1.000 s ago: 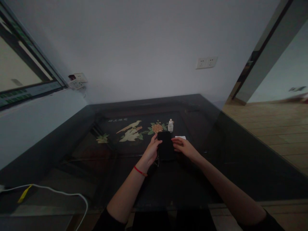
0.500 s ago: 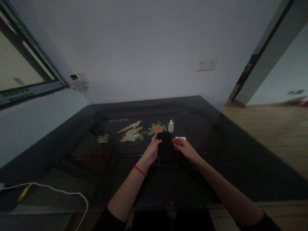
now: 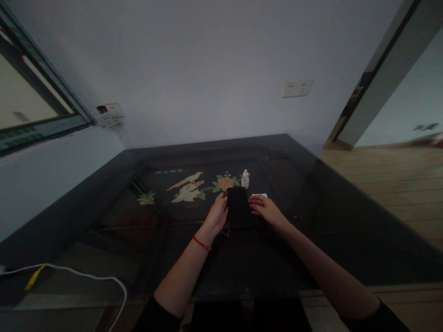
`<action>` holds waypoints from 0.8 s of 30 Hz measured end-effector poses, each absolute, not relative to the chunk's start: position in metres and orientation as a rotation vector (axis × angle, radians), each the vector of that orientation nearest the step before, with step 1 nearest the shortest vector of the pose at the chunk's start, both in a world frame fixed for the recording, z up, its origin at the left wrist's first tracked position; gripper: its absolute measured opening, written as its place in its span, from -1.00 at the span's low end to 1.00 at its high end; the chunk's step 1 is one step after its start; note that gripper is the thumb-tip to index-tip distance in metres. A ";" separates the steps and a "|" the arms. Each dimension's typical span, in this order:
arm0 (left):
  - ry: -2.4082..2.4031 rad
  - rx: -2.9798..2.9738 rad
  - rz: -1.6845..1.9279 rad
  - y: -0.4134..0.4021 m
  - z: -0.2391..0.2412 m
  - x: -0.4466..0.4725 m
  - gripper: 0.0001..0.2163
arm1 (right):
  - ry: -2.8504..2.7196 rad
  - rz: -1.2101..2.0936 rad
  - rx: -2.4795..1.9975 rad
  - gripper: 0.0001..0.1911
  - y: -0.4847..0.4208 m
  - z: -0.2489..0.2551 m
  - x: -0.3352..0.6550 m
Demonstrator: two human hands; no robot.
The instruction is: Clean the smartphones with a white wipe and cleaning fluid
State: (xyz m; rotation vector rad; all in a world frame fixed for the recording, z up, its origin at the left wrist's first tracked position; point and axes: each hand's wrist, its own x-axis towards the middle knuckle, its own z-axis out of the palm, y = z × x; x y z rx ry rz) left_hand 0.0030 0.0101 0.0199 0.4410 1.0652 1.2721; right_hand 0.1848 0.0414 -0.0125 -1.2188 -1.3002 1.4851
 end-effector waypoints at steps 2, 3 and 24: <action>1.058 0.404 1.268 0.013 0.020 -0.002 -0.77 | -1.317 1.476 -1.218 -0.75 0.042 -0.012 0.186; 1.047 0.401 1.270 0.014 0.020 -0.003 -0.80 | -1.324 1.470 -1.218 -0.76 0.041 -0.011 0.185; 0.946 0.339 1.371 0.009 0.011 0.009 -0.53 | -1.410 1.448 -1.201 -0.69 0.034 -0.004 0.181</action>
